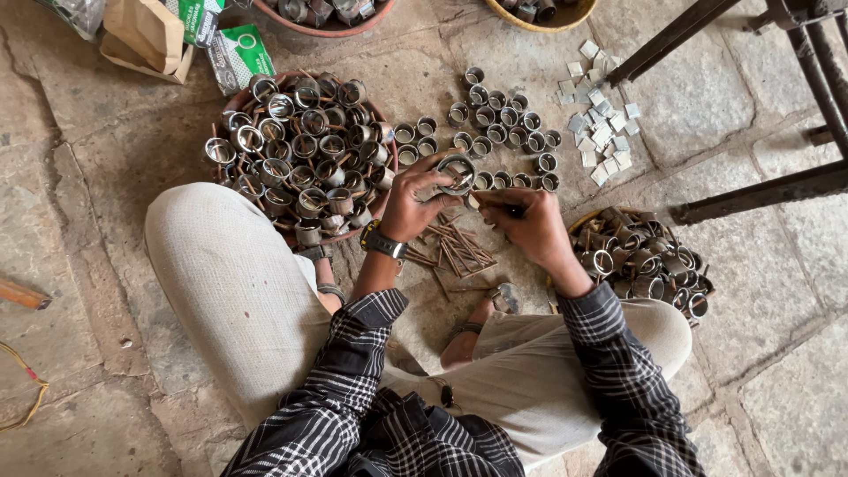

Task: The person sits on the floor and assembles small metal rings with thin metal rods. They pick up a ring and a rod, insert the rod into the ring, and place the assembled unit into a large bowl. This process is repeated continuously throughout the video.

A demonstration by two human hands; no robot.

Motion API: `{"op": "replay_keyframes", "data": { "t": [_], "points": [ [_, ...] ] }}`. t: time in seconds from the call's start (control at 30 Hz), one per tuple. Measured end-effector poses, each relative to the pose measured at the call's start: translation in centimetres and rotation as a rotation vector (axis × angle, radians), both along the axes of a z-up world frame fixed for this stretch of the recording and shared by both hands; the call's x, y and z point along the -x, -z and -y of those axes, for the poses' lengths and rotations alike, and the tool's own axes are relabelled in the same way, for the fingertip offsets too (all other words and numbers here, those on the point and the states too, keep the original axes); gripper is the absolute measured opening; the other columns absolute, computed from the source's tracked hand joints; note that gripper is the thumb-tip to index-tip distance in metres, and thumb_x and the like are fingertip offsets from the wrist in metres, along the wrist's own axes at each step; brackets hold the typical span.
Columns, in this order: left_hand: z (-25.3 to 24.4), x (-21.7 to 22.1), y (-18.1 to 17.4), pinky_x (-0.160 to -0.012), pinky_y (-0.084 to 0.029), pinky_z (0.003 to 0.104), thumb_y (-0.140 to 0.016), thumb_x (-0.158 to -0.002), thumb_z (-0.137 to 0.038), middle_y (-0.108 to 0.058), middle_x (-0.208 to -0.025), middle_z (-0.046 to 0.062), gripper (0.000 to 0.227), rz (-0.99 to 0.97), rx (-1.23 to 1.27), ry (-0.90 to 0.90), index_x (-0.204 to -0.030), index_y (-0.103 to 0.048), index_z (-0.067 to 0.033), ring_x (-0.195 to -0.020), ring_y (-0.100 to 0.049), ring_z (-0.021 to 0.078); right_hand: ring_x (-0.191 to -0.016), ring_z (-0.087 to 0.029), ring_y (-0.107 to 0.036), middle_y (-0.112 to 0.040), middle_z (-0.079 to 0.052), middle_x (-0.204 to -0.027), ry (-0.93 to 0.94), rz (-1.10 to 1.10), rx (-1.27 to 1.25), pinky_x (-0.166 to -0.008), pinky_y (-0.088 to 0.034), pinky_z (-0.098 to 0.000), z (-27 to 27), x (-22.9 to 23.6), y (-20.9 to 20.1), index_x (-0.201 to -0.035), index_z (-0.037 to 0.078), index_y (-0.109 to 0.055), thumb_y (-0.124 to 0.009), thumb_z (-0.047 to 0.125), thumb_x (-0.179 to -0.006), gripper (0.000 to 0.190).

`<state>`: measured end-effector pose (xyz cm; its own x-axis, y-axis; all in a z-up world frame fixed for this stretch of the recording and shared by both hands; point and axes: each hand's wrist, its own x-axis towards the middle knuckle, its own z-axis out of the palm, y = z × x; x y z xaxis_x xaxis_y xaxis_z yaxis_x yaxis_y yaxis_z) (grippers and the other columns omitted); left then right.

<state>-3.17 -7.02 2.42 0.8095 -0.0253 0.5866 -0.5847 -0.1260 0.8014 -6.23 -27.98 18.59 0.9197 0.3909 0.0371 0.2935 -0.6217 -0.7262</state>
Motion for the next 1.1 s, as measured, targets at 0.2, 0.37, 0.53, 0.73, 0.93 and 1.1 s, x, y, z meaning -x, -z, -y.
{"op": "replay_keyframes", "data": {
  "t": [0.2, 0.37, 0.53, 0.73, 0.93, 1.1],
  "points": [
    [0.2, 0.6, -2.4, -0.106, -0.059, 0.039, -0.089, -0.079, -0.016, -0.063, -0.145, 0.006, 0.025, 0.025, 0.018, 0.092, -0.098, -0.073, -0.0117, -0.124, -0.068, 0.025, -0.075, -0.013, -0.075, -0.079, -0.01, -0.101, -0.09, 0.093, -0.009, -0.067, -0.064, -0.0281, 0.0, 0.2, -2.5, -0.112, 0.007, -0.078, -0.077, 0.005, -0.089, 0.023],
    [0.1, 0.9, -3.5, -0.108, -0.059, 0.039, -0.089, -0.078, -0.011, -0.062, -0.147, 0.005, 0.029, -0.01, 0.034, 0.151, -0.102, -0.073, -0.0139, -0.12, -0.07, 0.0208, -0.077, -0.012, -0.074, -0.08, -0.011, -0.1, -0.077, 0.099, -0.022, -0.068, -0.062, -0.0272, -0.5, 0.7, -3.9, -0.109, 0.006, -0.079, -0.077, 0.002, -0.087, 0.023],
    [0.2, 0.9, -4.4, -0.112, -0.057, 0.043, -0.089, -0.077, -0.01, -0.056, -0.152, 0.004, 0.033, 0.091, 0.013, 0.13, -0.105, -0.071, -0.015, -0.133, -0.062, 0.0287, -0.071, -0.011, -0.074, -0.08, -0.009, -0.091, 0.051, 0.011, 0.009, -0.064, -0.06, -0.0272, -0.7, 0.9, -3.4, -0.107, 0.005, -0.079, -0.079, 0.003, -0.087, 0.02],
    [1.6, 0.6, -5.4, -0.113, -0.055, 0.047, -0.092, -0.076, -0.016, -0.047, -0.156, 0.013, 0.079, 0.057, 0.117, 0.094, -0.14, -0.047, -0.0223, -0.137, -0.055, 0.0319, -0.075, -0.012, -0.076, -0.078, -0.01, -0.09, 0.183, -0.119, -0.245, -0.069, -0.066, -0.028, -0.2, -0.3, 0.6, -0.095, -0.001, -0.072, -0.08, 0.0, -0.086, 0.012],
    [2.2, 1.0, -3.9, -0.116, -0.056, 0.045, -0.085, -0.089, -0.006, -0.049, -0.16, 0.018, 0.106, -0.073, 0.243, 0.204, -0.165, -0.011, -0.0194, -0.145, -0.055, 0.031, -0.086, -0.015, -0.074, -0.073, -0.015, -0.1, 0.135, -0.312, -0.557, -0.08, -0.066, -0.0302, 0.6, -1.2, 2.8, -0.11, -0.005, -0.066, -0.069, 0.001, -0.096, 0.016],
    [2.8, 0.8, -1.9, -0.115, -0.05, 0.046, -0.083, -0.09, -0.004, -0.041, -0.163, 0.021, 0.104, -0.089, 0.099, 0.148, -0.164, -0.012, -0.0142, -0.147, -0.051, 0.0342, -0.08, -0.017, -0.075, -0.074, -0.013, -0.101, 0.311, -0.532, -0.643, -0.074, -0.066, -0.0307, 0.1, -1.6, 3.0, -0.12, -0.002, -0.061, -0.061, 0.009, -0.098, 0.024]
  ]
}}
